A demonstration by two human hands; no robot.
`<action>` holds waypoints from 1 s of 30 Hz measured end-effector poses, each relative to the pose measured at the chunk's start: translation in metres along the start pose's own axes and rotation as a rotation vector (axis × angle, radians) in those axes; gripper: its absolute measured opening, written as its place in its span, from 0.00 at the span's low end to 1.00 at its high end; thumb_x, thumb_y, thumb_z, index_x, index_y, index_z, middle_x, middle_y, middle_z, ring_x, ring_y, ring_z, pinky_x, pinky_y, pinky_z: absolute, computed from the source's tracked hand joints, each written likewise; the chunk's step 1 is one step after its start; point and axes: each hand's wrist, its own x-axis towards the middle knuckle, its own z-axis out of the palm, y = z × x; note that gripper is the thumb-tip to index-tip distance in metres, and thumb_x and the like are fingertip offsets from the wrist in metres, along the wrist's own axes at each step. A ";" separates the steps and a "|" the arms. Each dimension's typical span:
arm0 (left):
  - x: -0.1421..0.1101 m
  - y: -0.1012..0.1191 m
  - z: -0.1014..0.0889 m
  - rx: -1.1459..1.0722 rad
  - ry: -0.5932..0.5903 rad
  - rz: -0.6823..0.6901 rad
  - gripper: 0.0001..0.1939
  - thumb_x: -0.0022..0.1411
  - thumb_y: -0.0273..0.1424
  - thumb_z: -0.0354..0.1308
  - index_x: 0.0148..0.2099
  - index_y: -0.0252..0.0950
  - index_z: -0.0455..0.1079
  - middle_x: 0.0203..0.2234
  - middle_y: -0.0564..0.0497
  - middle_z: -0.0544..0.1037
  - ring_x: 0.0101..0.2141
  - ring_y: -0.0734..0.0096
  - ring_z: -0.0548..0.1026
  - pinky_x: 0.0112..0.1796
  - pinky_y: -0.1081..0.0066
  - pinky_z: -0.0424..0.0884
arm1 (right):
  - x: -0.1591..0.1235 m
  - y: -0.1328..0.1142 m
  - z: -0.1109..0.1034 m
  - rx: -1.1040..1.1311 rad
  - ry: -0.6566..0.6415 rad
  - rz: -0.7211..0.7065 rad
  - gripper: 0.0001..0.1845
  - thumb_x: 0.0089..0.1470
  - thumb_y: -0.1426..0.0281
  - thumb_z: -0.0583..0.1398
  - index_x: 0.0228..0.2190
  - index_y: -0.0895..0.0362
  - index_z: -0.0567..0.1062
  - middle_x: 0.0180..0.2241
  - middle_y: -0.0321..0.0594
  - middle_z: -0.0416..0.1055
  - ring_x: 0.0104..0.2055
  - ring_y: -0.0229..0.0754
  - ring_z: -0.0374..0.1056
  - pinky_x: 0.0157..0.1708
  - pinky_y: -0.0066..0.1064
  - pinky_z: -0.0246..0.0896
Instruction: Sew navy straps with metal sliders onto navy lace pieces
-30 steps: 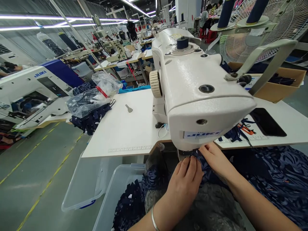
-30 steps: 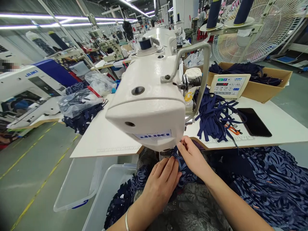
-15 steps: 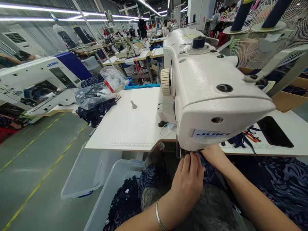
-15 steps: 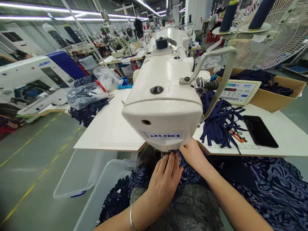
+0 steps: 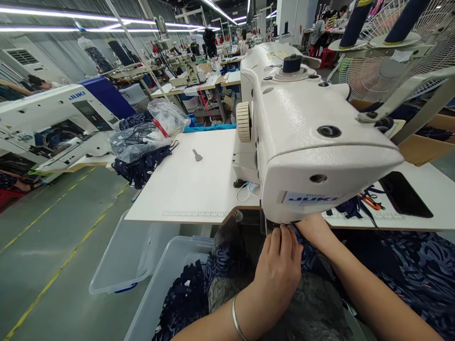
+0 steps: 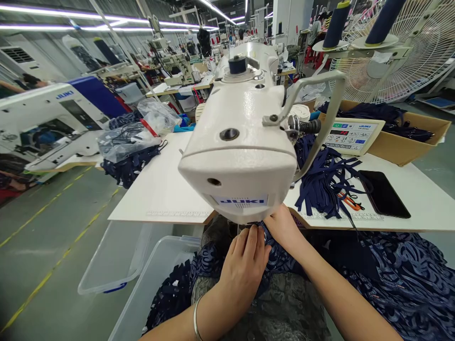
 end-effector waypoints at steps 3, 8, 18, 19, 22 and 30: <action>0.000 0.000 0.001 -0.001 0.005 -0.015 0.17 0.68 0.30 0.54 0.53 0.24 0.71 0.46 0.40 0.77 0.44 0.59 0.76 0.42 0.64 0.75 | 0.001 -0.002 0.000 0.004 0.001 -0.007 0.13 0.51 0.75 0.53 0.34 0.56 0.77 0.40 0.49 0.79 0.42 0.52 0.74 0.40 0.41 0.71; 0.001 0.001 0.002 0.013 0.012 -0.008 0.17 0.68 0.31 0.54 0.53 0.24 0.71 0.46 0.40 0.77 0.44 0.59 0.76 0.42 0.65 0.75 | 0.003 -0.003 0.001 0.018 0.002 -0.012 0.14 0.51 0.75 0.52 0.34 0.57 0.77 0.39 0.49 0.79 0.43 0.51 0.74 0.42 0.42 0.71; -0.002 0.001 -0.001 0.049 -0.026 -0.040 0.19 0.68 0.33 0.53 0.54 0.24 0.70 0.46 0.40 0.77 0.44 0.61 0.75 0.43 0.66 0.73 | 0.000 0.000 0.001 0.007 0.002 -0.034 0.12 0.53 0.73 0.53 0.31 0.55 0.77 0.37 0.48 0.79 0.45 0.53 0.73 0.45 0.44 0.71; -0.002 0.001 -0.001 0.052 -0.028 -0.037 0.19 0.69 0.33 0.52 0.54 0.24 0.70 0.46 0.40 0.77 0.44 0.61 0.75 0.44 0.66 0.73 | 0.001 0.000 0.002 0.004 0.010 -0.048 0.12 0.53 0.72 0.52 0.29 0.54 0.76 0.36 0.47 0.79 0.45 0.54 0.73 0.46 0.44 0.70; -0.002 -0.001 -0.002 0.058 -0.027 -0.046 0.20 0.69 0.34 0.51 0.54 0.23 0.70 0.46 0.40 0.77 0.45 0.60 0.74 0.44 0.66 0.72 | 0.003 0.001 0.004 -0.026 0.043 -0.079 0.12 0.54 0.70 0.53 0.25 0.53 0.74 0.31 0.46 0.79 0.48 0.54 0.72 0.51 0.47 0.66; -0.003 -0.004 -0.005 0.017 -0.031 0.003 0.19 0.69 0.34 0.52 0.53 0.24 0.70 0.46 0.39 0.75 0.45 0.62 0.74 0.46 0.66 0.70 | 0.003 0.003 0.004 0.001 0.021 -0.061 0.11 0.53 0.69 0.53 0.24 0.53 0.75 0.31 0.47 0.79 0.50 0.55 0.71 0.52 0.48 0.65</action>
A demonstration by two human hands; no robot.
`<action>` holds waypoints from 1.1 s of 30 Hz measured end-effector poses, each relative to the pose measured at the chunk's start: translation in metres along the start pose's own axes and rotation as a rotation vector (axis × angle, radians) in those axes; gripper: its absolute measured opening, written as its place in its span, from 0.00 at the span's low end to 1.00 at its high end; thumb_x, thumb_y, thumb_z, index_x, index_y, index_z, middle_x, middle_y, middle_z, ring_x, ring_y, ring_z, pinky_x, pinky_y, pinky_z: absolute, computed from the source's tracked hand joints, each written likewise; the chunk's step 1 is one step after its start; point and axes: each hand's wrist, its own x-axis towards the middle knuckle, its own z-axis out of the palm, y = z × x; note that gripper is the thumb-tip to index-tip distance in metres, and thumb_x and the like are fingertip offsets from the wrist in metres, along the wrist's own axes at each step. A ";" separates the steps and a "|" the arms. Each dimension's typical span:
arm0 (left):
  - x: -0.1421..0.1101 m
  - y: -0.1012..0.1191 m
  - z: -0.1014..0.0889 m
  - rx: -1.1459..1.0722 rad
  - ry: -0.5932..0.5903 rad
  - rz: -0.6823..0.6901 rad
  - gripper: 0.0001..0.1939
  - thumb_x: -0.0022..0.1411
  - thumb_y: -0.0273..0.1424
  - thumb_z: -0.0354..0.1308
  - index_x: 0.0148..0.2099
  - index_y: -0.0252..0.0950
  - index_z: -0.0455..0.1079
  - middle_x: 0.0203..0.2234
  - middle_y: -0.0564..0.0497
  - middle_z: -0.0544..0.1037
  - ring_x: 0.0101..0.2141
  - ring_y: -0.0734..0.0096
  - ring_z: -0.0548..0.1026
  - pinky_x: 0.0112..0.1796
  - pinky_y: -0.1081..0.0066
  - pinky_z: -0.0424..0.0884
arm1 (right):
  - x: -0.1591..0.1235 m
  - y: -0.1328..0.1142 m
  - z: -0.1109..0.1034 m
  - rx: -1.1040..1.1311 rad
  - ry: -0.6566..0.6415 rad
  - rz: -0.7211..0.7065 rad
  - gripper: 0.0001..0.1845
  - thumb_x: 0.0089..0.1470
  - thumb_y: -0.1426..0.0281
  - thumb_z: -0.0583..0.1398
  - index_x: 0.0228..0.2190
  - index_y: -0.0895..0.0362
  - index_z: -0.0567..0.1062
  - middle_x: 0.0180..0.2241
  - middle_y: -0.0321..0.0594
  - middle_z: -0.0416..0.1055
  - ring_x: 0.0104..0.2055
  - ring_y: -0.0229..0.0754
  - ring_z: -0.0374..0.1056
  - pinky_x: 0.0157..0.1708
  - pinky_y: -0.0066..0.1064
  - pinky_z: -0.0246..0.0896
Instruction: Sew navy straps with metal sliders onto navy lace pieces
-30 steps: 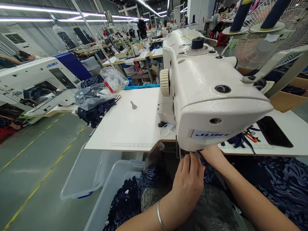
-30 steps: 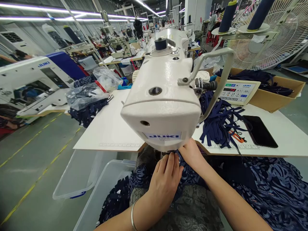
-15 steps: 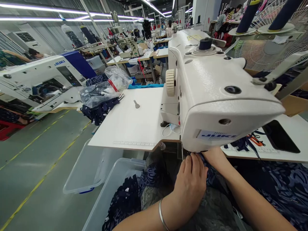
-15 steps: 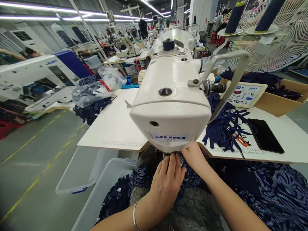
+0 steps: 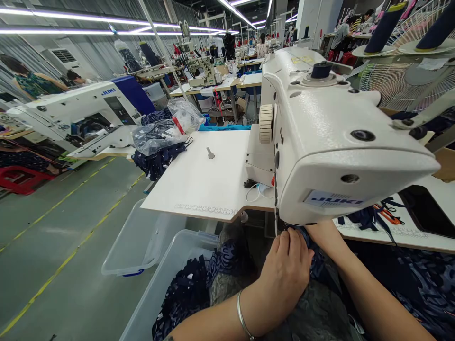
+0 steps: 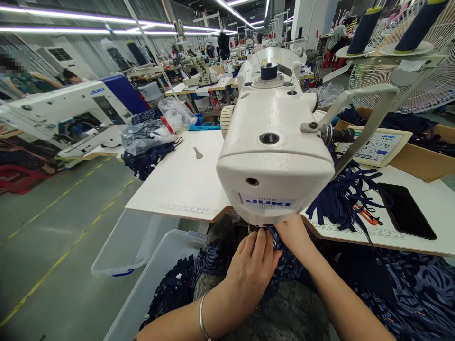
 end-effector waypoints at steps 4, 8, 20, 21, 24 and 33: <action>0.000 0.001 0.000 -0.026 0.002 0.002 0.18 0.69 0.33 0.52 0.53 0.24 0.70 0.46 0.40 0.75 0.45 0.62 0.74 0.46 0.66 0.71 | 0.000 -0.004 -0.002 0.038 -0.026 0.040 0.12 0.51 0.71 0.53 0.25 0.54 0.76 0.31 0.47 0.80 0.50 0.55 0.71 0.48 0.46 0.69; 0.001 0.002 0.000 -0.043 0.027 0.002 0.17 0.68 0.31 0.52 0.53 0.24 0.70 0.45 0.41 0.76 0.45 0.62 0.74 0.45 0.65 0.72 | 0.000 -0.011 -0.006 0.064 -0.045 0.035 0.13 0.51 0.73 0.53 0.29 0.54 0.79 0.33 0.46 0.80 0.48 0.53 0.73 0.48 0.44 0.68; 0.004 0.001 0.005 -0.042 -0.006 -0.029 0.17 0.68 0.32 0.52 0.54 0.26 0.69 0.47 0.41 0.76 0.47 0.62 0.74 0.47 0.66 0.73 | 0.000 -0.006 -0.005 0.054 0.007 0.081 0.14 0.50 0.73 0.54 0.35 0.57 0.79 0.41 0.49 0.79 0.46 0.54 0.73 0.45 0.45 0.69; 0.005 0.001 0.005 -0.043 -0.011 -0.028 0.17 0.68 0.32 0.53 0.54 0.26 0.69 0.47 0.40 0.76 0.47 0.62 0.74 0.47 0.66 0.73 | 0.001 -0.005 -0.004 0.054 0.008 0.085 0.14 0.50 0.73 0.55 0.35 0.57 0.79 0.40 0.49 0.79 0.45 0.54 0.74 0.44 0.45 0.70; 0.005 0.001 0.006 -0.050 -0.017 -0.028 0.18 0.68 0.33 0.53 0.54 0.26 0.69 0.48 0.40 0.75 0.48 0.61 0.74 0.47 0.65 0.73 | 0.002 -0.003 -0.003 0.077 0.010 0.084 0.13 0.51 0.73 0.54 0.34 0.56 0.79 0.38 0.48 0.80 0.43 0.53 0.74 0.43 0.44 0.70; 0.004 0.000 0.007 -0.073 -0.021 -0.002 0.17 0.68 0.32 0.53 0.54 0.26 0.69 0.48 0.40 0.75 0.49 0.62 0.73 0.48 0.67 0.72 | 0.001 -0.001 -0.001 0.111 0.036 0.125 0.15 0.50 0.72 0.55 0.39 0.56 0.78 0.40 0.47 0.80 0.46 0.55 0.73 0.46 0.44 0.70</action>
